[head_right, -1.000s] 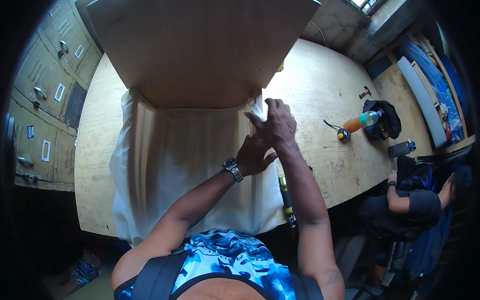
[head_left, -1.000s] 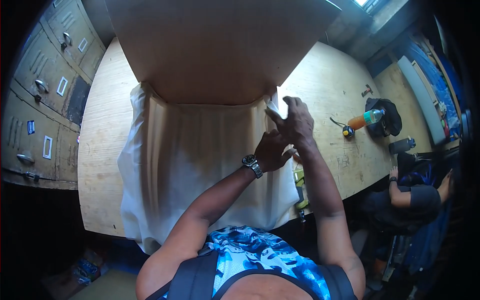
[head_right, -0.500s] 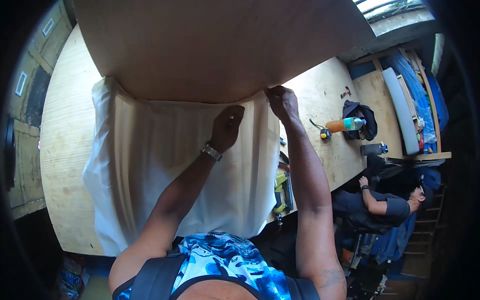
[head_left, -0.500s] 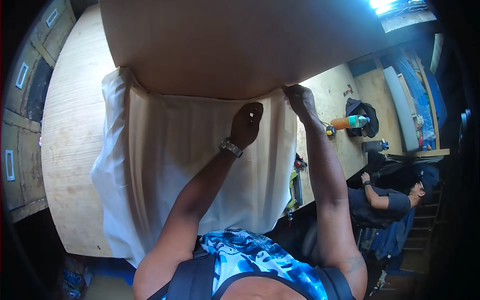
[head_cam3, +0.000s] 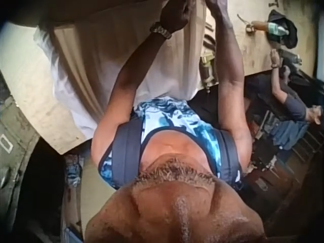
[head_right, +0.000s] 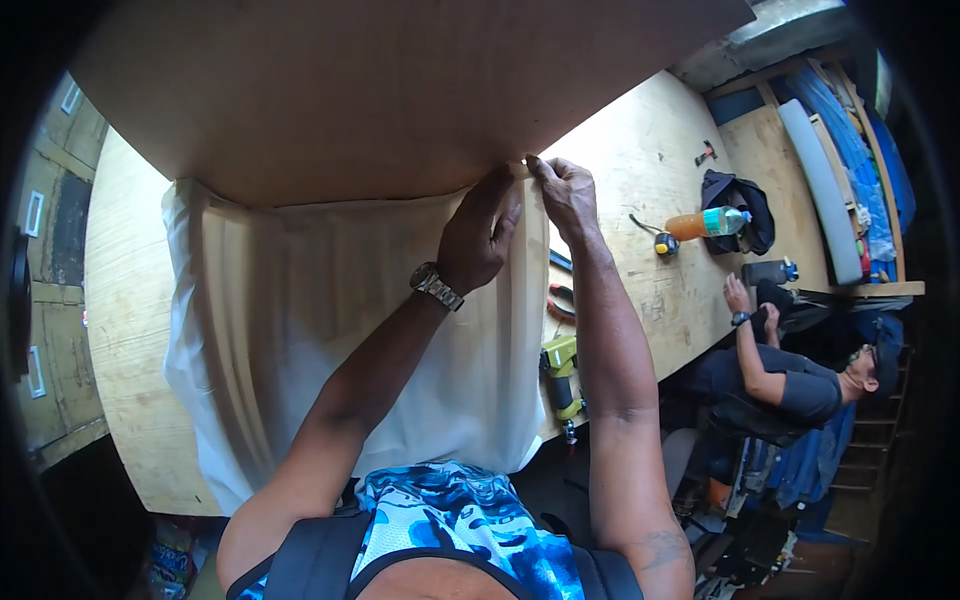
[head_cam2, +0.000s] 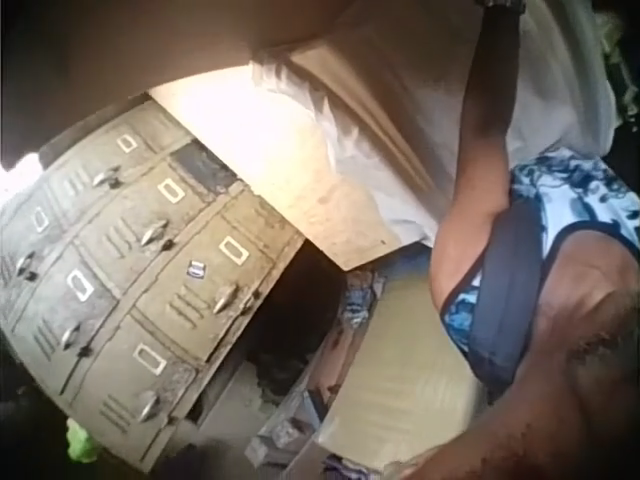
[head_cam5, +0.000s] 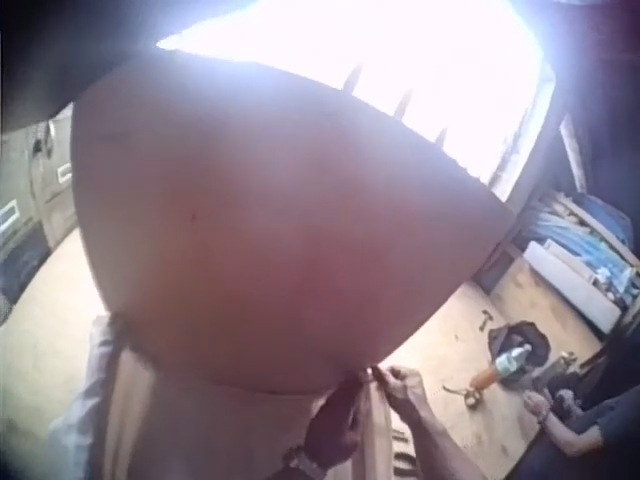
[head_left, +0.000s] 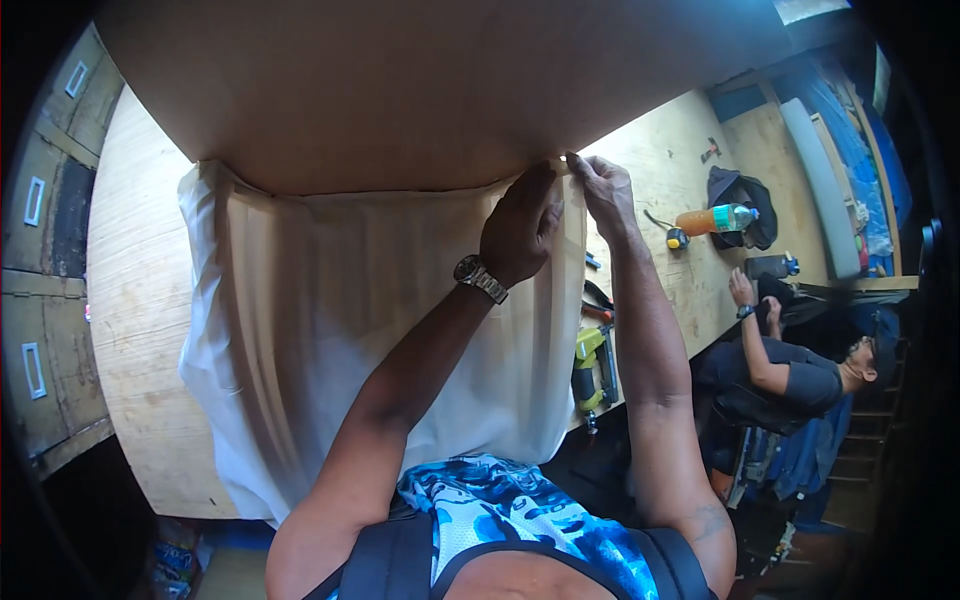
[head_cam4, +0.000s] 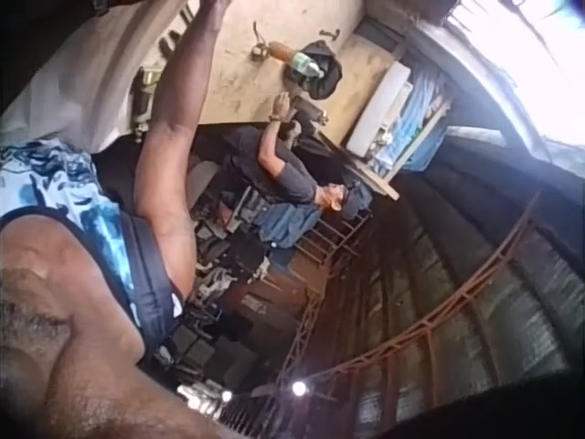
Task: Attaching fabric to a wooden chair frame using a pneumatic stapler.
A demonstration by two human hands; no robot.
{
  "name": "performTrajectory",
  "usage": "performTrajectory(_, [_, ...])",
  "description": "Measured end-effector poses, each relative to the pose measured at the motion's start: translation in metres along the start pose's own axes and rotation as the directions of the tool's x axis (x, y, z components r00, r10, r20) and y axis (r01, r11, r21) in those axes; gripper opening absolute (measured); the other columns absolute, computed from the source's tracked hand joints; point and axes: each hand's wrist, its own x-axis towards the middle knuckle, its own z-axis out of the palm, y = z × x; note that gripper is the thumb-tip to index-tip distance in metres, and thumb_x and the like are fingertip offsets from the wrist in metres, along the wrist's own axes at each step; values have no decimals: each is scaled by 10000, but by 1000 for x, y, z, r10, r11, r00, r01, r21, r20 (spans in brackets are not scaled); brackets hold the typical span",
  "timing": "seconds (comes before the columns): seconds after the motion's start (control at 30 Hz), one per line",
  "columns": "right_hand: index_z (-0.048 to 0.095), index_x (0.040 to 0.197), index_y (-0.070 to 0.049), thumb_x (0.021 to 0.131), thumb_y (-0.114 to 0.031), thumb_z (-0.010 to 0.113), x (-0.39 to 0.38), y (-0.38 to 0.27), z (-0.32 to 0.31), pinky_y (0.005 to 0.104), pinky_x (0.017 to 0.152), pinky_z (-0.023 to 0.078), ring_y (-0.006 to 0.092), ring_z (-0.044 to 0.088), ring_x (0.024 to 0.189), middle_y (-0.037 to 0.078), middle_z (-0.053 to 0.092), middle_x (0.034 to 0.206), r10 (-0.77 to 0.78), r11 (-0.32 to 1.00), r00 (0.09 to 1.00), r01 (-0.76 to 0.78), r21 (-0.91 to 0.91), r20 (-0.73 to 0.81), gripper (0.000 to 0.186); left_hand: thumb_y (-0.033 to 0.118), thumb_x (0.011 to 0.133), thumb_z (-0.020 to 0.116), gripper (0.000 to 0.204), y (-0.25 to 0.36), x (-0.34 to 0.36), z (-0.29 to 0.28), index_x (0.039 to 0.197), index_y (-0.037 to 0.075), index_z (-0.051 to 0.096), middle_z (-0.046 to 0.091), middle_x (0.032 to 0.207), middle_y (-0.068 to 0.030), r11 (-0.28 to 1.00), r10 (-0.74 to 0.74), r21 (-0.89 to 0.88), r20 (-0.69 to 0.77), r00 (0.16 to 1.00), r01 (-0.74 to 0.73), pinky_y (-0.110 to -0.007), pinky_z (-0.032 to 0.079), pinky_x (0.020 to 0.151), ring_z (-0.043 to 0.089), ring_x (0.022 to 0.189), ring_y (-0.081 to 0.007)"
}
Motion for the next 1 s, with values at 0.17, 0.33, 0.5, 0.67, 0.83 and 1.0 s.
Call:
performTrajectory(0.17, [722,852,-41,989,-427,745,5,32,7,254,559,402,52,485,622,-38,605,715,117,956,991,-131,261,69,410,137,1008,587,597,21,3,9,1568,29,408,430,1593,-256,992,-128,20,89,988,127,-460,400,1197,454,1457,-400])
performTrajectory(0.33, [722,910,-27,1022,-396,674,3,32,-3,287,577,396,76,492,673,-14,604,772,130,915,980,-176,362,148,389,109,1014,519,645,27,5,27,1615,5,310,361,1634,-278,987,-97,135,113,989,82,-447,314,1253,372,1513,-414])
performTrajectory(0.5, [714,1092,-32,1057,-393,625,-22,43,-56,290,749,547,118,629,836,28,698,949,-54,923,998,62,379,-33,373,132,1032,505,614,8,4,22,1601,-16,331,390,1605,-303,938,-9,341,214,977,-66,-469,284,1263,390,1488,-448])
performTrajectory(0.67, [730,1102,-16,1034,-344,629,-85,109,-93,384,823,557,218,702,887,125,757,993,31,947,972,47,319,-234,350,192,1085,445,578,9,-4,11,1595,-49,319,504,1522,-309,922,-93,386,249,964,-11,-425,402,1184,527,1384,-438])
performTrajectory(0.83, [692,1005,14,1000,-146,672,-178,186,-119,406,741,555,310,702,819,168,714,911,-2,976,925,84,199,-380,161,218,1102,438,588,7,-5,3,1615,-29,292,482,1553,-292,918,-178,391,271,946,61,-413,395,1190,492,1439,-384])
performTrajectory(1.0, [661,1078,-10,886,-173,761,-285,218,-119,474,804,533,358,660,925,169,681,991,4,993,998,-13,-121,-69,270,248,1120,409,586,0,-5,-13,1608,-56,293,370,1643,-262,866,-166,500,304,938,-10,-406,279,1264,351,1534,-371])
